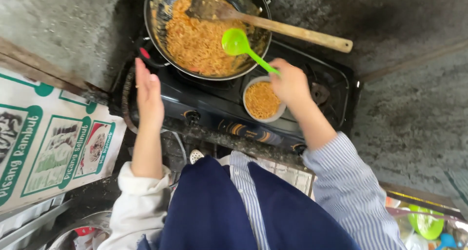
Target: The person scoops cooked noodles from a wok into multiple clear plastic bowls using a green plastic spoon and a wooden spatula. The bowls are placed on a nearby table. The person repeats this process for several bowls.
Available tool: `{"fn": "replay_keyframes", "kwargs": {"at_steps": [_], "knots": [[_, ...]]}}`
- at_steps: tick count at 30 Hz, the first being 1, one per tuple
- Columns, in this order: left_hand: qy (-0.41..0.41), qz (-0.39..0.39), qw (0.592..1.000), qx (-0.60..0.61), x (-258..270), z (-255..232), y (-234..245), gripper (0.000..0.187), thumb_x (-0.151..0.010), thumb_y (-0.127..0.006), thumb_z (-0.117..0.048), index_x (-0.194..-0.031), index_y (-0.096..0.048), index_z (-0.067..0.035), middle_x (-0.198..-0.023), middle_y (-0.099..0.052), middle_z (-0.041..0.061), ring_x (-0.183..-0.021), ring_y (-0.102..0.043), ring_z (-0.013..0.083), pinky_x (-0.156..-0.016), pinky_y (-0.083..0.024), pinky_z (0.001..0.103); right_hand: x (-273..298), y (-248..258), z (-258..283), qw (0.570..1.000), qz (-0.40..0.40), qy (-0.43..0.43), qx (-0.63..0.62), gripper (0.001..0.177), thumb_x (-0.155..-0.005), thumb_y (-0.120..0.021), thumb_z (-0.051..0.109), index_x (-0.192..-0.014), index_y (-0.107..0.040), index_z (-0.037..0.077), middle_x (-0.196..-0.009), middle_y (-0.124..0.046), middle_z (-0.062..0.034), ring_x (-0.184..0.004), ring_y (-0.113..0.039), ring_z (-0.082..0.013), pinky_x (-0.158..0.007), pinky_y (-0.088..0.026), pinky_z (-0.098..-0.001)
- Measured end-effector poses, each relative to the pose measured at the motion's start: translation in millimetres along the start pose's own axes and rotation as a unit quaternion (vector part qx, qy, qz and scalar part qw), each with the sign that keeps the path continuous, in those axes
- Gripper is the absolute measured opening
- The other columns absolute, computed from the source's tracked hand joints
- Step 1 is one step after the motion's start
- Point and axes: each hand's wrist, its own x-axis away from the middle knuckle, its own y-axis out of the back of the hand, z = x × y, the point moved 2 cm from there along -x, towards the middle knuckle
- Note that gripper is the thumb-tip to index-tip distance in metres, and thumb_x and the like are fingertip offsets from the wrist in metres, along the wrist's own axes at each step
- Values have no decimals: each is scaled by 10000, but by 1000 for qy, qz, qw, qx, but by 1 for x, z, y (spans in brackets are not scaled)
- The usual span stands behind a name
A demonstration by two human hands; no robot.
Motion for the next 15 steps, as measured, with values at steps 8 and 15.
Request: {"fn": "replay_keyframes", "kwargs": {"at_steps": [8,15], "knots": [[45,9,996,82,-11,14,-8,610,-1181,-356,-363,-1654,-75,-99,-1680,-63,300,-1554,-74,443,-1275,-84,559,-71,-64,82,987,89,75,112,219,-809,-692,171,-1015,-732,110,-845,-707,-130,-764,-762,-365,-667,-614,-489],[59,33,991,116,-12,14,0,599,-1172,-351,-370,-1654,-122,-97,-1681,-75,284,-1542,-72,448,-1258,-84,565,-74,-35,73,951,142,-100,-255,213,-792,-777,192,-996,-799,132,-693,-689,-64,-569,-672,-138,-672,-556,-262]]}}
